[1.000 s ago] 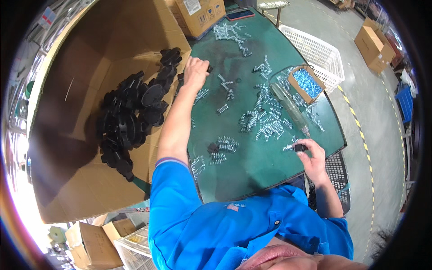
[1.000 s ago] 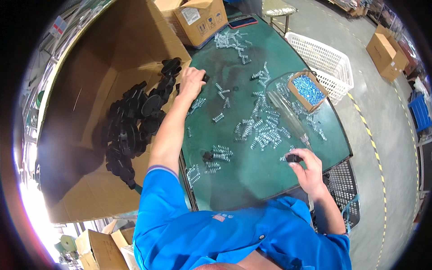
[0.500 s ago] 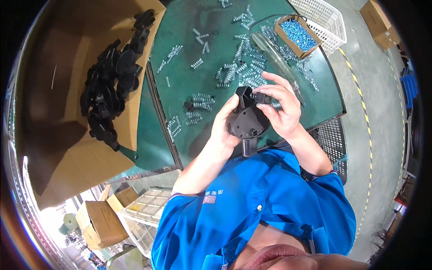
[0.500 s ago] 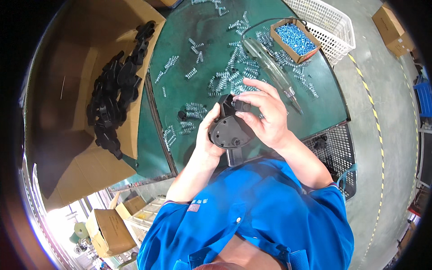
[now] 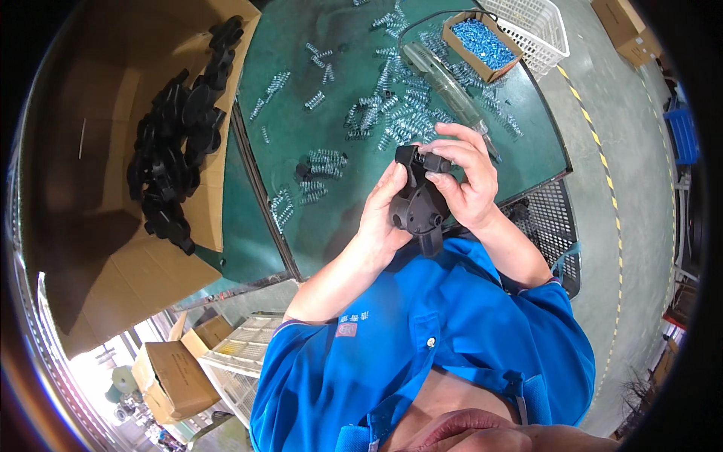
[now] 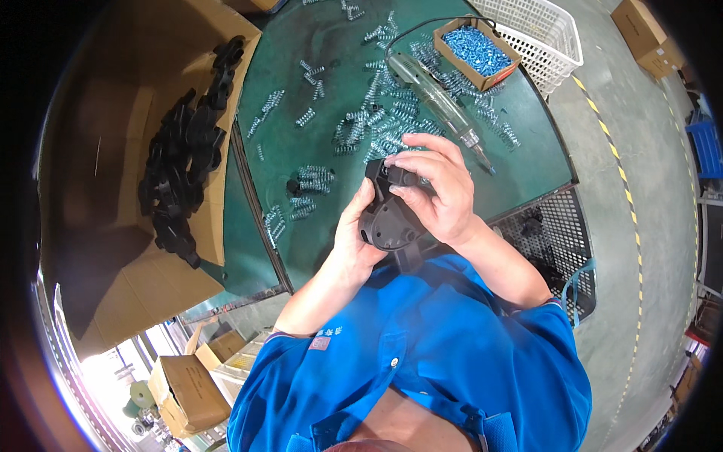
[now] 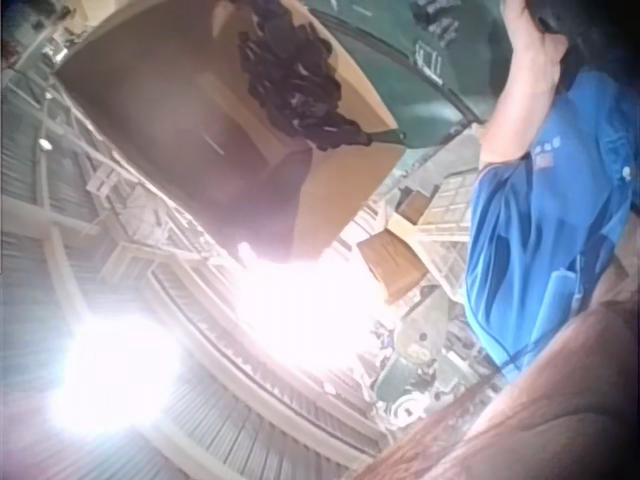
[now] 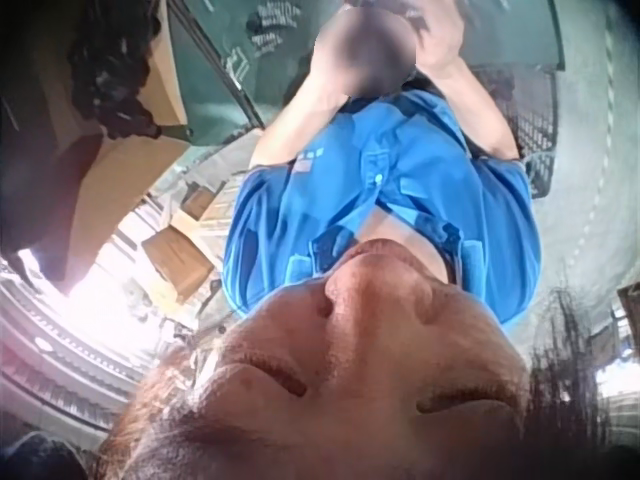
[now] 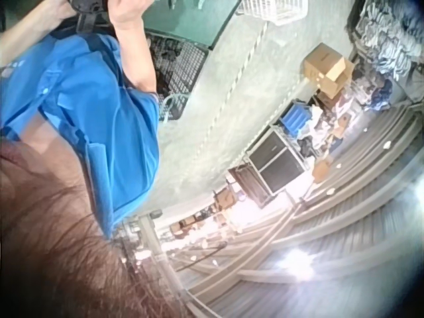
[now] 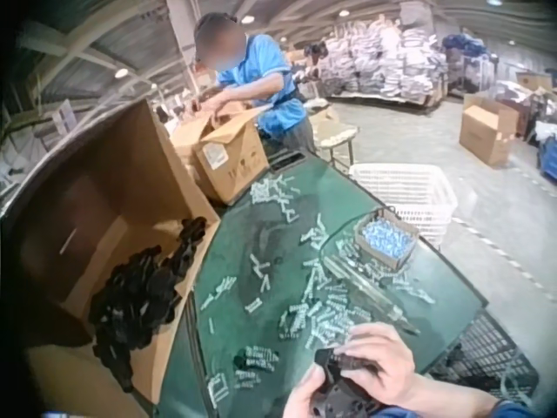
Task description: The person repeatedly picks up small black plastic components and screws from a green workbench, aligns them, and uses a power drill to fasten the screws. The person places the assembled units aside and continues the cycle with additional components.
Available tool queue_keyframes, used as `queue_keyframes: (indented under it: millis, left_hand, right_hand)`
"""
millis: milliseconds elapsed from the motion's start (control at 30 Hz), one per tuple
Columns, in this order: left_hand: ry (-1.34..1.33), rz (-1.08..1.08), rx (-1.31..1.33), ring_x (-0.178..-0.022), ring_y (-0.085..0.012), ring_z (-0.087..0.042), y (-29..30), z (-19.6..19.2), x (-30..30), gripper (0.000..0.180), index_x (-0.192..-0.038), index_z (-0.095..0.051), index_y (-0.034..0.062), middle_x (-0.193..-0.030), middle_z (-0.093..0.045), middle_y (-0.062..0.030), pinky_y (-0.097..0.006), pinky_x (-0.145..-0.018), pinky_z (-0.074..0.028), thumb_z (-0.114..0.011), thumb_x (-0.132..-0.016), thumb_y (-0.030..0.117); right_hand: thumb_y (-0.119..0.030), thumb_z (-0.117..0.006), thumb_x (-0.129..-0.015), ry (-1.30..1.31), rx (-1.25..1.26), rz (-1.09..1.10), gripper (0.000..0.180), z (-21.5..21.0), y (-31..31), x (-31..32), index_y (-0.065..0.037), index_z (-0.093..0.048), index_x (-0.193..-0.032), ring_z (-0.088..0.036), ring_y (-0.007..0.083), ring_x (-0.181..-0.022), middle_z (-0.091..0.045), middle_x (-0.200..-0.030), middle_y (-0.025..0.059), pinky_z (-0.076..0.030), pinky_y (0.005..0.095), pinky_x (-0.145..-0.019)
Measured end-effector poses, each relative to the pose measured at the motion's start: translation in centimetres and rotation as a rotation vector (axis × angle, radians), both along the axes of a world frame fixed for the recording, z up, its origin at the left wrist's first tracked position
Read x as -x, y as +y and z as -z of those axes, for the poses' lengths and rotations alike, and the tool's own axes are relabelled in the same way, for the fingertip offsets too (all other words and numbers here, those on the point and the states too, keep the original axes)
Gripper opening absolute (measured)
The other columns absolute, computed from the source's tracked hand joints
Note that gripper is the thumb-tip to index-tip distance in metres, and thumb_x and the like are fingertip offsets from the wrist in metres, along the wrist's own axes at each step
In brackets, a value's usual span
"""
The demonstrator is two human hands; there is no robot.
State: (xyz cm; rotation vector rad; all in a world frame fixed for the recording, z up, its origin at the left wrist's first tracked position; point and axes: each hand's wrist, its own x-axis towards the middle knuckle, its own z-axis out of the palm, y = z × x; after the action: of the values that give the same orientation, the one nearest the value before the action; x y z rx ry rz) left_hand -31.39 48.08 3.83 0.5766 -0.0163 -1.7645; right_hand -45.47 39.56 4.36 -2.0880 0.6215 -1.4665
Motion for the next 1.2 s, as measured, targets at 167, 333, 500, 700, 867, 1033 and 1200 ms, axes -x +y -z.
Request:
queue_keyframes:
  millis: [167,333,500,700,867,1033,1200]
  left_hand:
    - [-0.054,-0.039,0.068,-0.114,-0.0186,-0.06,0.4,-0.4,-0.2,0.055,-0.142,-0.045,0.0089,-0.127,-0.059,-0.0067,-0.036,-0.096,-0.053,-0.063,-0.097,0.033]
    - [-0.089,-0.099,0.204,-0.11,-0.0164,-0.062,0.9,0.8,-0.8,0.052,-0.139,-0.051,0.005,-0.124,-0.063,-0.0071,-0.033,-0.096,-0.053,-0.069,-0.093,0.021]
    - [-0.217,-0.125,0.242,-0.111,-0.0194,-0.063,1.4,2.1,-1.5,0.054,-0.137,-0.052,0.0038,-0.124,-0.062,-0.0088,-0.036,-0.094,-0.054,-0.072,-0.091,0.024]
    - [-0.356,-0.184,0.206,-0.105,-0.0159,-0.062,2.0,2.1,-1.6,0.051,-0.137,-0.052,0.0028,-0.121,-0.063,-0.0069,-0.033,-0.092,-0.053,-0.071,-0.092,0.018]
    - [-0.593,-0.106,0.248,-0.1,-0.0107,-0.061,2.3,1.5,-2.9,0.05,-0.133,-0.056,-0.0001,-0.112,-0.066,-0.0043,-0.027,-0.084,-0.051,-0.073,-0.091,0.018]
    - [-0.49,-0.105,0.243,-0.096,-0.0079,-0.057,2.5,-1.0,-3.4,0.04,-0.125,-0.061,-0.0016,-0.106,-0.065,-0.0016,-0.024,-0.084,-0.048,-0.072,-0.091,0.016]
    - [-0.599,-0.111,0.313,-0.095,-0.0084,-0.058,1.6,-2.0,-3.8,0.037,-0.121,-0.062,-0.0031,-0.103,-0.065,-0.0026,-0.024,-0.083,-0.049,-0.073,-0.09,0.015]
  right_hand:
    - [-0.011,-0.079,-0.074,0.051,0.041,0.016,0.032,-0.2,0.3,-0.5,-0.004,-0.067,-0.102,-0.061,0.0336,-0.111,-0.071,-0.103,0.0093,-0.048,0.0423,-0.093]
    - [-0.015,-0.08,-0.074,0.185,-0.06,0.035,0.032,-1.9,1.0,0.2,-0.004,-0.069,-0.103,-0.062,0.0315,-0.099,-0.066,-0.101,0.0088,-0.049,0.0419,-0.086]
    - [-0.012,-0.077,-0.076,0.319,-0.003,0.029,0.031,-3.3,1.7,0.0,-0.003,-0.068,-0.104,-0.063,0.0316,-0.084,-0.065,-0.093,0.0116,-0.051,0.0389,-0.074]
    - [-0.012,-0.075,-0.076,0.542,0.041,0.045,0.029,-4.8,2.1,-0.6,-0.003,-0.067,-0.103,-0.063,0.0291,-0.08,-0.065,-0.088,0.0085,-0.051,0.039,-0.068]
    - [-0.014,-0.075,-0.077,0.795,-0.029,-0.081,0.025,-6.7,1.4,-0.1,-0.005,-0.067,-0.099,-0.063,0.0288,-0.078,-0.064,-0.083,0.0086,-0.052,0.0405,-0.068]
    - [-0.011,-0.074,-0.078,0.632,-0.02,-0.101,0.026,-6.9,1.7,-1.1,-0.004,-0.068,-0.102,-0.064,0.0298,-0.077,-0.066,-0.086,0.0101,-0.052,0.0395,-0.067]
    - [-0.015,-0.077,-0.076,0.334,0.017,-0.081,0.028,-4.5,1.7,-1.4,-0.002,-0.07,-0.099,-0.066,0.0305,-0.074,-0.069,-0.087,0.0122,-0.052,0.0385,-0.064]
